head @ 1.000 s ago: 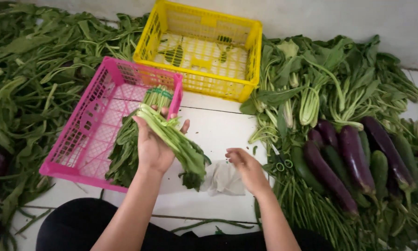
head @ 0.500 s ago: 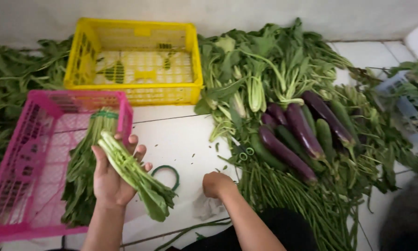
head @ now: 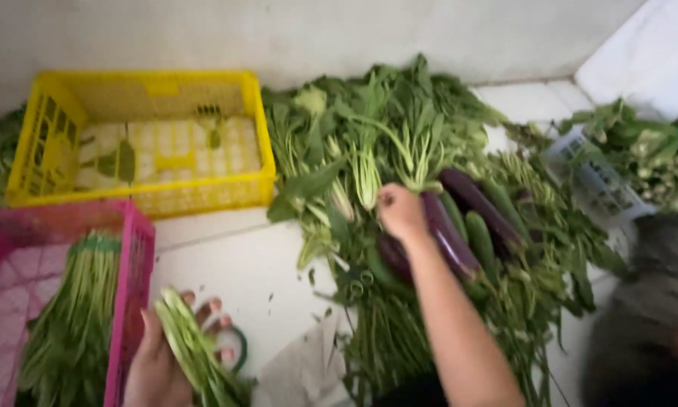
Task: Sorting, trimming, and bundling fresh spinach stalks using a trimming tool and green tape on a processing floor.
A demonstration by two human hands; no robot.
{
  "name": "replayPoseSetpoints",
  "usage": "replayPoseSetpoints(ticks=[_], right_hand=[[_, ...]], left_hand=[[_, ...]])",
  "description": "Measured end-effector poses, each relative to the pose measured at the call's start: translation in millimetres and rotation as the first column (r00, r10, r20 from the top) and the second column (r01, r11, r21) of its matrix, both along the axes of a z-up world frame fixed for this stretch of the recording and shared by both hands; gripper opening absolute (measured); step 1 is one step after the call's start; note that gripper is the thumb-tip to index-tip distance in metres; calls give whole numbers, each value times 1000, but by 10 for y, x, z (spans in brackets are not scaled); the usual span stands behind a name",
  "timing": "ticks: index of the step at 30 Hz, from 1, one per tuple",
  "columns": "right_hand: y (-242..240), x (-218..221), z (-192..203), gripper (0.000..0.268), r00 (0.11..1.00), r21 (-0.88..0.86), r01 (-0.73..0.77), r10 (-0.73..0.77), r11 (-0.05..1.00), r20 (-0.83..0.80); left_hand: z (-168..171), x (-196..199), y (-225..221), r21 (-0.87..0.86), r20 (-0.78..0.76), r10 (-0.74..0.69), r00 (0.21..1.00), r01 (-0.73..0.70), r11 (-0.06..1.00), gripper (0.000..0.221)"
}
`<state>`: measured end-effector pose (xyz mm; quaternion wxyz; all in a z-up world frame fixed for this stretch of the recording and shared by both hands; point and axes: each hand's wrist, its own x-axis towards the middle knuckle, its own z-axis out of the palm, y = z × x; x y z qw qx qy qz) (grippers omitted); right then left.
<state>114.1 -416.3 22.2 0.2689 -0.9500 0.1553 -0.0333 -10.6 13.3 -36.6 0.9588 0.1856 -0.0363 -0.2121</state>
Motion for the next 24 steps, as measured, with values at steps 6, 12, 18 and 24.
replayPoseSetpoints(ticks=[6,12,18,24], right_hand=[[-1324,646,-547,46,980,-459,48,-131,887,-150],[-1493,838,-515,24,960,-361,99,-185,927,-212],[-1540,1007,251,25,977,-236,195,-166,952,136],[-1608,1070,1297,13,870,-333,238,-48,912,491]], left_hand=[[-352,128,-4,0,28,-92,995,92,996,58],[-328,132,-14,31,0,-52,999,52,998,58],[-217,118,-51,46,-18,-60,998,61,997,56],[-231,113,-53,68,-24,-46,999,47,997,56]])
